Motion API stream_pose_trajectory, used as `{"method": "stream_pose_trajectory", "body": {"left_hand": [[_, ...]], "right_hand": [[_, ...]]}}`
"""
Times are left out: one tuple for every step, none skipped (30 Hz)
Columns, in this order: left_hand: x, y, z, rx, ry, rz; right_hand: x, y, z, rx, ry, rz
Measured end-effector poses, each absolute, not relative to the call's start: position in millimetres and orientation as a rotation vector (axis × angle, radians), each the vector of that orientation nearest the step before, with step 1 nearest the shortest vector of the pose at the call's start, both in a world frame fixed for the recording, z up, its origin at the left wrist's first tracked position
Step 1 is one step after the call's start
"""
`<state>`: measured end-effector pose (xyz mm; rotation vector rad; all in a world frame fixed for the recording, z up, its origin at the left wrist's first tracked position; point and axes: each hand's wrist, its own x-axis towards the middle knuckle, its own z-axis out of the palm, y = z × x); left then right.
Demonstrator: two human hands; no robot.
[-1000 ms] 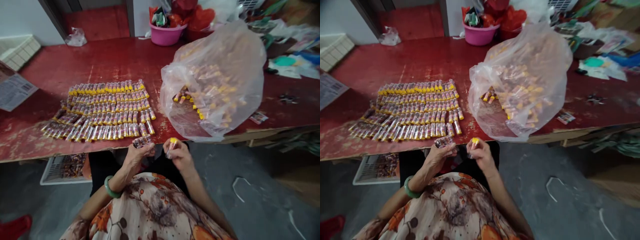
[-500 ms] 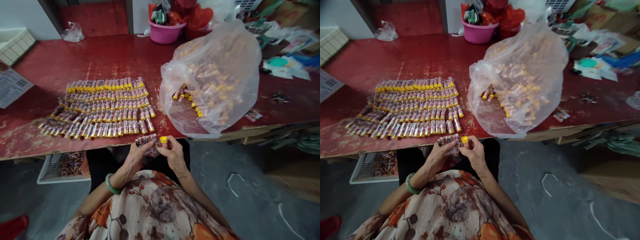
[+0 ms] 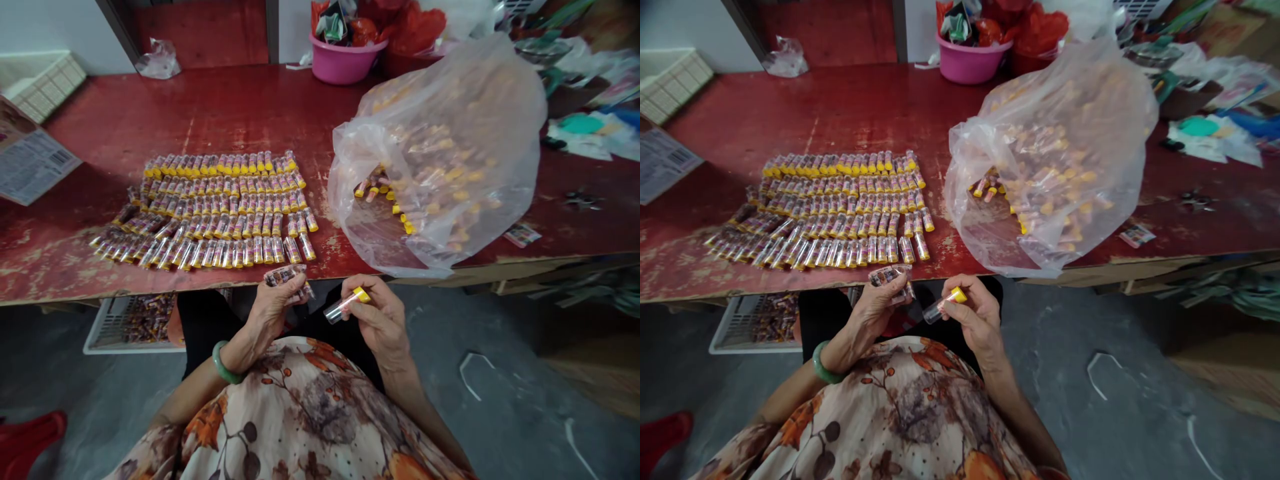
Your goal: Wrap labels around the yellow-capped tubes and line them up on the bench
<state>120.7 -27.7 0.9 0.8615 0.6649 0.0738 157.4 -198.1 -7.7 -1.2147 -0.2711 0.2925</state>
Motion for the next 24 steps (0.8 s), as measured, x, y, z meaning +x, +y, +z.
{"method": "stream_pose_trajectory", "body": {"left_hand": [[121, -28, 1, 0.852, 0.675, 0.071], [120, -28, 1, 0.841, 0.683, 0.066], [120, -28, 1, 0.830, 0.687, 0.057], [120, -29, 1, 0.819, 0.688, 0.046], [120, -29, 1, 0.809, 0.686, 0.034], [119, -30, 1, 0.798, 0.684, 0.022], [119, -30, 2, 0.788, 0.684, 0.010], [118, -31, 2, 0.778, 0.685, -0.001], [117, -31, 3, 0.765, 0.689, -0.010], [117, -31, 3, 0.750, 0.698, -0.018], [116, -32, 4, 0.732, 0.712, -0.022], [115, -32, 5, 0.715, 0.723, -0.025], [115, -31, 5, 0.702, 0.726, -0.025], [114, -31, 6, 0.695, 0.723, -0.023], [113, -31, 6, 0.694, 0.713, -0.021], [113, -31, 6, 0.699, 0.700, -0.017], [112, -31, 5, 0.705, 0.688, -0.012], [111, -31, 5, 0.713, 0.682, -0.007], [111, -32, 4, 0.721, 0.682, 0.000], [111, -32, 2, 0.730, 0.682, 0.013], [111, -33, 1, 0.738, 0.680, 0.030], [110, -34, 0, 0.744, 0.673, 0.050], [110, -35, -2, 0.747, 0.664, 0.072], [110, -36, -3, 0.746, 0.655, 0.096]], "right_hand": [[155, -198, -7, -1.210, -0.293, 0.288], [153, -197, -7, -1.202, -0.315, 0.280], [152, -196, -8, -1.195, -0.336, 0.269], [150, -195, -8, -1.198, -0.355, 0.254], [149, -195, -9, -1.210, -0.373, 0.234], [147, -194, -10, -1.230, -0.388, 0.203], [146, -193, -10, -1.259, -0.401, 0.160], [145, -192, -11, -1.296, -0.416, 0.103], [144, -190, -12, -1.339, -0.436, 0.034], [142, -189, -12, -1.384, -0.462, -0.043], [141, -188, -13, -1.434, -0.493, -0.118], [139, -186, -14, -1.487, -0.528, -0.196], [137, -185, -15, -1.543, -0.563, -0.272], [135, -183, -16, -1.594, -0.594, -0.344], [132, -182, -17, -1.636, -0.619, -0.406], [131, -180, -18, -1.665, -0.638, -0.456], [129, -179, -19, -1.680, -0.652, -0.484], [128, -177, -21, -1.688, -0.663, -0.499], [127, -176, -23, -1.702, -0.677, -0.508], [127, -175, -26, -1.731, -0.699, -0.530], [126, -174, -29, -1.776, -0.726, -0.572], [126, -172, -33, -1.826, -0.753, -0.636], [125, -171, -37, -1.870, -0.776, -0.713], [125, -169, -40, -1.896, -0.790, -0.788]]}}
